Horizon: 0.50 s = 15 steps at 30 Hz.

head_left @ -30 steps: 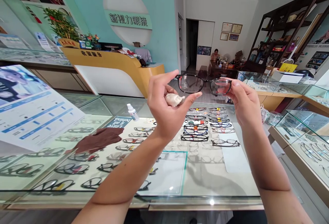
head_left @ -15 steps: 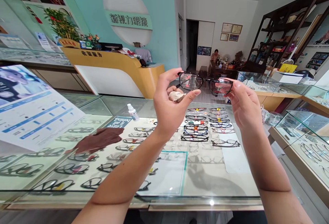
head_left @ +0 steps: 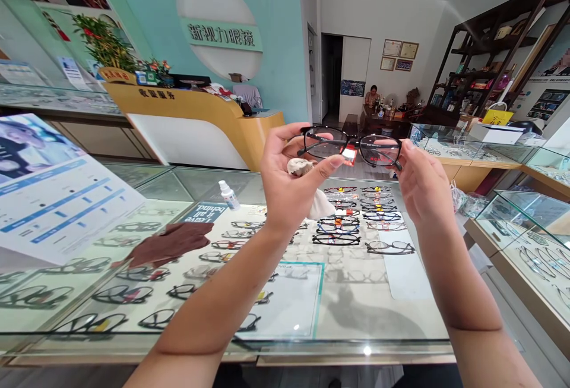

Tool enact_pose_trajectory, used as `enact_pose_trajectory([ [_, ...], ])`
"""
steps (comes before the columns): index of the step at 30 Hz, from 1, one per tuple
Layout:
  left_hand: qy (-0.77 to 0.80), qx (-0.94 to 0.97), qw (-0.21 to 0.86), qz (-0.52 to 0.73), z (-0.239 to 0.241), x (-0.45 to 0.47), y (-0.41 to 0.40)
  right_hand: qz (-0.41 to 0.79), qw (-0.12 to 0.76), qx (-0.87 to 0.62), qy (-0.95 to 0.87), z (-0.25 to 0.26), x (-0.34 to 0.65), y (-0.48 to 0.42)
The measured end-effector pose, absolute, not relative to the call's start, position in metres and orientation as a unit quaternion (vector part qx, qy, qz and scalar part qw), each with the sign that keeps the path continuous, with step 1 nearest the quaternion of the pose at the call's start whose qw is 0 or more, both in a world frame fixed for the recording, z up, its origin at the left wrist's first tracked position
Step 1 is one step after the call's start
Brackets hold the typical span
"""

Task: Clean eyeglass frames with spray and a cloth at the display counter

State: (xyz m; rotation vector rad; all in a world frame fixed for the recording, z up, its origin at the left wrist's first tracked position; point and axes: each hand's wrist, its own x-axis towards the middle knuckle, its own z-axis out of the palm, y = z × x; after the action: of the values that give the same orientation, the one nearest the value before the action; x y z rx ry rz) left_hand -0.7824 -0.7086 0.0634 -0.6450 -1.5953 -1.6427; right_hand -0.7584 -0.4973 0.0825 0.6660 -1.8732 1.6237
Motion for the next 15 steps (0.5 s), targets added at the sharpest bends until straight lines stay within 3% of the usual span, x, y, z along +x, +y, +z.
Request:
enact_pose_trajectory([
  [4,-0.603,-0.238,0.183,-0.739,0.069,-0.780,-0.709,0.595,0.289,0.277,-0.697,0.080,-0.759,-0.496],
  [9,-0.556,-0.236,-0.100,-0.791,0.076,-0.773,-0.700,0.469,0.356,0.351,-0.728,0.081,-0.758,-0.497],
  [15,-0.505,-0.220,-0.243,-0.799,0.076,-0.770,-0.693,0.415,0.390,0.353,-0.742,0.087,-0.750,-0.501],
])
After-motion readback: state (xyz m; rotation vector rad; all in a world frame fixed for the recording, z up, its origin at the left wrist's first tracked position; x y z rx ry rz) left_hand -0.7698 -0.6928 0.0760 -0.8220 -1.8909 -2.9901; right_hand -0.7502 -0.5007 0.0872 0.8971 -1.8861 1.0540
